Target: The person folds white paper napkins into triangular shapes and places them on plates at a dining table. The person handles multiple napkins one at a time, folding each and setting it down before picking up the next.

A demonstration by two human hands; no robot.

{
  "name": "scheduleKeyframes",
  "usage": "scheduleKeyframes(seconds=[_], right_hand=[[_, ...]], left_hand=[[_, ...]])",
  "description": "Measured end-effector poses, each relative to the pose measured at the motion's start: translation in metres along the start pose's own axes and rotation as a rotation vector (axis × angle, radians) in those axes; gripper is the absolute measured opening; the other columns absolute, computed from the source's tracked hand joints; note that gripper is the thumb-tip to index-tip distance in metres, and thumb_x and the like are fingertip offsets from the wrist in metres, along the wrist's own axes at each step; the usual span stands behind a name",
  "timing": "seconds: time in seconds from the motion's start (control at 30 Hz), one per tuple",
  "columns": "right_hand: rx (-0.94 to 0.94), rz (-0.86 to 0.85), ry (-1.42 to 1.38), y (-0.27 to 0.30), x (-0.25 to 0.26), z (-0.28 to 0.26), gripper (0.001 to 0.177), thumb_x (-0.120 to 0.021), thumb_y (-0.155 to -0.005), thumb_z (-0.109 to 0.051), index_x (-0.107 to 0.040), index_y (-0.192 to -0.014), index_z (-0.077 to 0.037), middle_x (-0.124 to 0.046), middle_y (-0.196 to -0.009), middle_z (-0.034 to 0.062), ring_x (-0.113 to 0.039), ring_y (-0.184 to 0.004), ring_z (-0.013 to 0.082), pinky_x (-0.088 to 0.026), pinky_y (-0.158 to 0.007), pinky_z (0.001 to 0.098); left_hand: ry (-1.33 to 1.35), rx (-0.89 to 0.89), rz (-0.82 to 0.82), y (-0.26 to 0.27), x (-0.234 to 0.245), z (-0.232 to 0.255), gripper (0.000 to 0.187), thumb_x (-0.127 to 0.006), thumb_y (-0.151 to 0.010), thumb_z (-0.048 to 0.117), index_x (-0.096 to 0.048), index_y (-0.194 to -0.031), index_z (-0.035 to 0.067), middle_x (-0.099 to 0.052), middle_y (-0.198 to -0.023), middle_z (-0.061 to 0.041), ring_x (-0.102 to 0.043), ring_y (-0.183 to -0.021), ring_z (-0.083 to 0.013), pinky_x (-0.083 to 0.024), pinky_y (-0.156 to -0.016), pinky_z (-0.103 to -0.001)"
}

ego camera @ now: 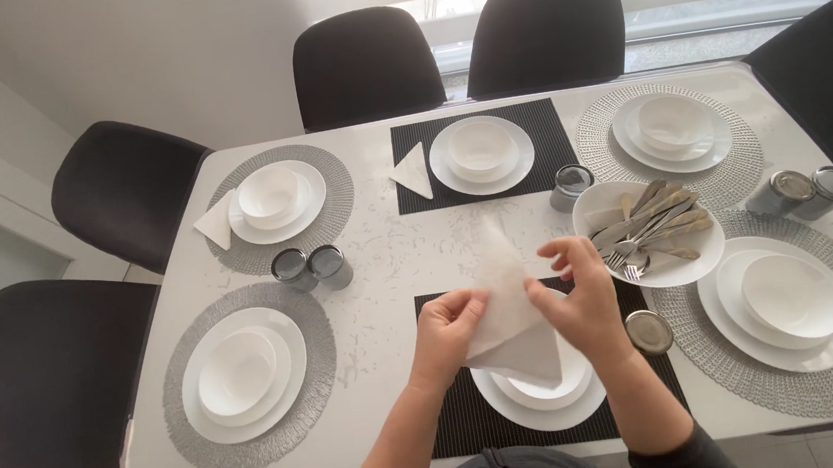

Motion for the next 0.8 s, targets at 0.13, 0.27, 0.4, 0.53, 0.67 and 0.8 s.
scheduleKeyframes(seconds=[0.13,0.27,0.4,0.53,0.67,0.8], right_hand=[[0.054,-0.122,-0.019,0.020,-0.023,-0.040,0.032,-0.088,-0.069,-0.017,-0.076,-0.098,-0.013,-0.069,-0.089,0.0048,-0.062,-0.075,0.0188,-0.051,-0.066,0.0288],[-0.018,-0.265,-0.117,0.034,-0.041,-0.040,0.037,-0.087,-0.072,-0.017,-0.075,-0.107,-0.012,-0.070,-0.103,0.0077,-0.066,-0.084,0.0214,-0.057,-0.074,0.0335],[-0.154,-0.339,-0.274,0.035,-0.048,-0.028,0.041,-0.085,-0.077,-0.018,-0.072,-0.116,-0.008,-0.067,-0.117,0.0113,-0.069,-0.095,0.0247,-0.059,-0.084,0.0410],[-0.206,-0.360,-0.316,0.034,-0.047,-0.031,0.053,-0.091,-0.073,-0.019,-0.071,-0.120,-0.004,-0.067,-0.118,0.0173,-0.070,-0.102,0.0333,-0.057,-0.090,0.0479],[-0.258,-0.370,-0.361,0.036,-0.050,-0.022,0.060,-0.092,-0.072,-0.017,-0.067,-0.125,-0.004,-0.067,-0.118,0.0176,-0.068,-0.108,0.0346,-0.054,-0.096,0.0501],[-0.313,-0.354,-0.425,0.035,-0.048,-0.017,0.060,-0.089,-0.074,-0.016,-0.065,-0.127,-0.002,-0.069,-0.118,0.0217,-0.069,-0.111,0.0384,-0.051,-0.100,0.0528]], left_hand=[[0.114,-0.003,0.125,-0.003,0.001,-0.004,0.022,-0.068,-0.098,0.025,-0.081,-0.103,0.008,-0.077,-0.080,-0.009,-0.066,-0.075,-0.0108,-0.061,-0.067,-0.030],[0.263,0.068,0.134,0.001,-0.003,-0.006,0.020,-0.065,-0.098,0.020,-0.079,-0.105,0.007,-0.076,-0.082,-0.007,-0.068,-0.074,-0.0116,-0.062,-0.064,-0.029],[0.283,0.119,0.085,0.011,-0.006,0.022,0.021,-0.063,-0.097,0.019,-0.080,-0.107,0.009,-0.077,-0.090,-0.005,-0.069,-0.080,-0.0126,-0.065,-0.067,-0.034],[0.322,0.132,0.086,0.011,-0.005,0.023,0.020,-0.064,-0.095,0.017,-0.080,-0.106,0.008,-0.077,-0.091,-0.006,-0.069,-0.080,-0.0145,-0.065,-0.069,-0.037],[0.364,0.138,0.074,0.015,-0.005,0.036,0.021,-0.071,-0.092,0.016,-0.078,-0.109,0.007,-0.078,-0.093,-0.007,-0.073,-0.082,-0.0169,-0.065,-0.071,-0.039],[0.408,0.133,0.087,0.006,0.002,0.016,0.021,-0.079,-0.088,0.014,-0.075,-0.106,0.004,-0.076,-0.090,-0.010,-0.076,-0.085,-0.0255,-0.064,-0.076,-0.045]])
Point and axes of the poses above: each hand's wrist, its own y-axis away from the middle knuckle, its own x-axis out of the back of the hand, z = x × y, the point moved 4 cm from there along -y, towards the middle knuckle
